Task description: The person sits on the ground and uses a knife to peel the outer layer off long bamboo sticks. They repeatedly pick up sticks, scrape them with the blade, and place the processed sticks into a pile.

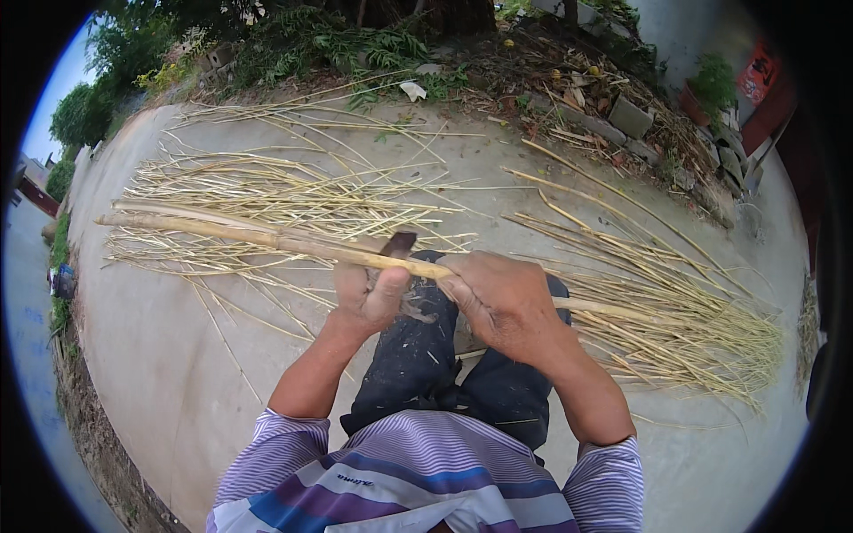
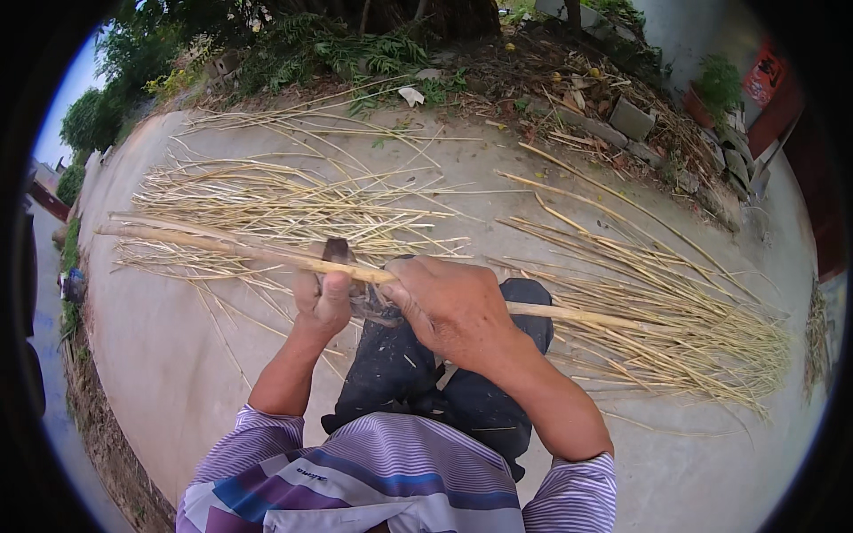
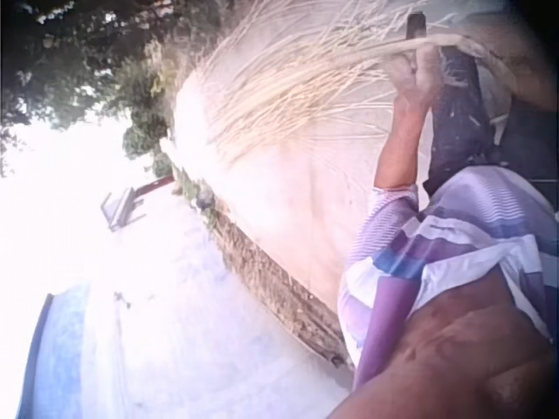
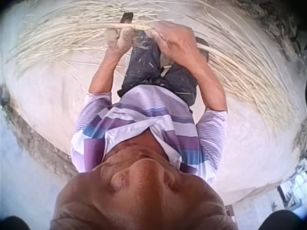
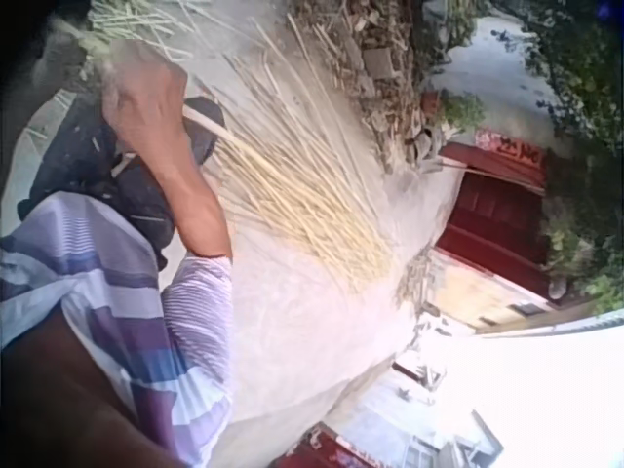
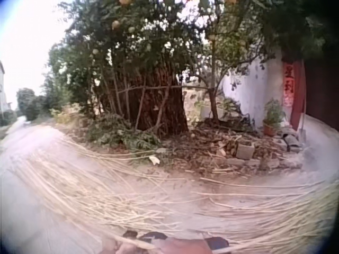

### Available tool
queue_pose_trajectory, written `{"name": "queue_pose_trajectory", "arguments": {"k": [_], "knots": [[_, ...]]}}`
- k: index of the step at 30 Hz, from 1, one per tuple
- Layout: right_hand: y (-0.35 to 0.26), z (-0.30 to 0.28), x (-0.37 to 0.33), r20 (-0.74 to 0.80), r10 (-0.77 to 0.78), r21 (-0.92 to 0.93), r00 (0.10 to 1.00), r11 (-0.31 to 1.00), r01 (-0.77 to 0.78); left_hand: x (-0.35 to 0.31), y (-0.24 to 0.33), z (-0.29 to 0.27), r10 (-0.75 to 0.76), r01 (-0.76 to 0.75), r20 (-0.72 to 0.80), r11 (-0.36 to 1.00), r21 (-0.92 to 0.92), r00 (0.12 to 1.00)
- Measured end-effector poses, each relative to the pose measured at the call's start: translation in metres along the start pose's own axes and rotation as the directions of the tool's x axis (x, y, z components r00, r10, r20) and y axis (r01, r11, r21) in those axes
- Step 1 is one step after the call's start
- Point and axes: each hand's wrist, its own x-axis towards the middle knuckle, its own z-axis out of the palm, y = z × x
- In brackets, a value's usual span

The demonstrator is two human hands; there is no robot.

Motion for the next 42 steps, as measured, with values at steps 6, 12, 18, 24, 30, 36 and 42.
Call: {"name": "queue_pose_trajectory", "arguments": {"k": [6,12,18,24,30,36,42], "knots": [[0.016,-0.012,-0.014,0.132,0.083,-0.005,0.988,0.997,-0.083,0.002,-0.002,-0.035,-0.303,0.285,0.014,0.878,-0.384,0.953],[-0.001,0.005,0.001,0.035,-0.023,-0.014,0.999,1.0,0.023,-0.008,-0.004,-0.013,0.049,-0.055,0.156,0.998,0.036,0.987],[-0.001,0.003,0.0,0.05,-0.025,-0.001,0.998,1.0,0.025,-0.018,0.003,-0.003,-0.115,0.127,0.11,0.987,-0.102,0.987],[-0.001,0.002,-0.006,0.009,-0.054,0.067,0.999,0.996,0.053,-0.02,-0.008,-0.005,0.009,0.003,0.195,0.998,-0.063,0.981],[0.015,0.006,-0.007,0.008,0.047,0.079,0.999,0.996,-0.048,-0.011,-0.009,-0.014,-0.004,0.003,0.01,0.995,0.102,1.0],[0.011,0.002,-0.012,0.067,0.12,0.136,0.991,0.982,-0.128,-0.015,-0.012,-0.035,-0.22,0.253,0.136,0.915,-0.314,0.966],[0.003,0.013,-0.008,0.036,0.073,0.129,0.997,0.989,-0.077,-0.018,-0.005,-0.003,0.09,-0.095,0.108,0.994,0.047,0.99]]}}
